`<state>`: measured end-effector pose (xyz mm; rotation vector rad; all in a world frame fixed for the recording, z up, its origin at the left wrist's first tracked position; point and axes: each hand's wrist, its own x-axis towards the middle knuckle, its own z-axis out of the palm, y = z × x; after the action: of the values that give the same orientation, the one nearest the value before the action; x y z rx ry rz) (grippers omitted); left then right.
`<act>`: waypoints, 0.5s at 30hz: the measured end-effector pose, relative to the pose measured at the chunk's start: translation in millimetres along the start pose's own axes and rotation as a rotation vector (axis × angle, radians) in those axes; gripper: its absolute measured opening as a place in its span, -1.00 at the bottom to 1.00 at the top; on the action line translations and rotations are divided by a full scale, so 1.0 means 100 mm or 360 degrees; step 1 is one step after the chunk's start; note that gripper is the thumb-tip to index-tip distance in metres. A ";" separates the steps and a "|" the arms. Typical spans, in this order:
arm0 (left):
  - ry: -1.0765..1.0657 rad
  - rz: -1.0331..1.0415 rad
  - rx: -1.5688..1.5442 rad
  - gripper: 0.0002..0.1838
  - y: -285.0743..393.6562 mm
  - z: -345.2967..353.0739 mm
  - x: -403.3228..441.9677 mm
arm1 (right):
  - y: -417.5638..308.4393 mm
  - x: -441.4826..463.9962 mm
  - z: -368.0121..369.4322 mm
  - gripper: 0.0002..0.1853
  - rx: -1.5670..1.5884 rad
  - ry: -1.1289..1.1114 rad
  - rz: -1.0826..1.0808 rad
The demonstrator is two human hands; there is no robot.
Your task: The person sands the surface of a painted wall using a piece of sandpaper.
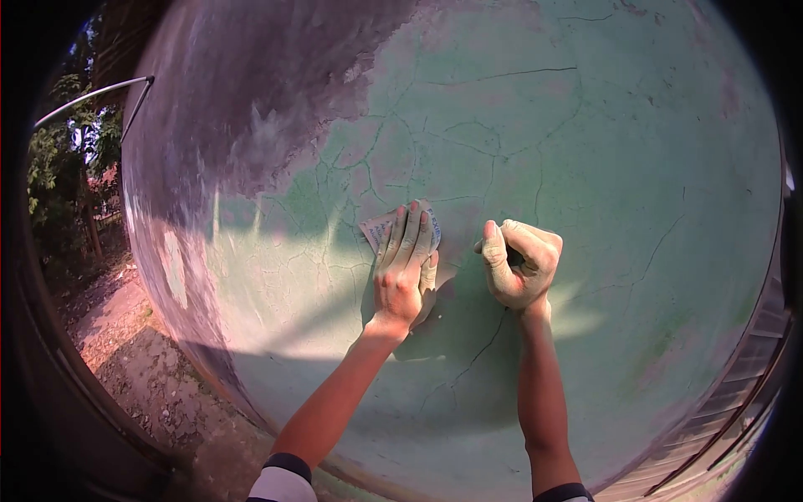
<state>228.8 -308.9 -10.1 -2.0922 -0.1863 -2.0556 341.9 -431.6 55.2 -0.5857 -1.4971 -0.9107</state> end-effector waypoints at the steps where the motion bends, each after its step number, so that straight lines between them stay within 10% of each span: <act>1: -0.0017 0.0029 0.0008 -0.49 -0.05 0.00 -0.08 | -0.02 0.01 0.00 -0.63 -0.0001 -0.0017 -0.0018; 15: 0.0024 0.0085 0.0020 -0.43 -0.07 -0.05 -0.22 | -0.31 -0.62 -0.03 -0.72 -0.0036 -0.0470 0.0317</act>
<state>221.8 -302.4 -31.4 -2.0508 -0.1389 -2.0339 327.7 -441.9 -11.7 -0.8994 -1.6569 -0.7089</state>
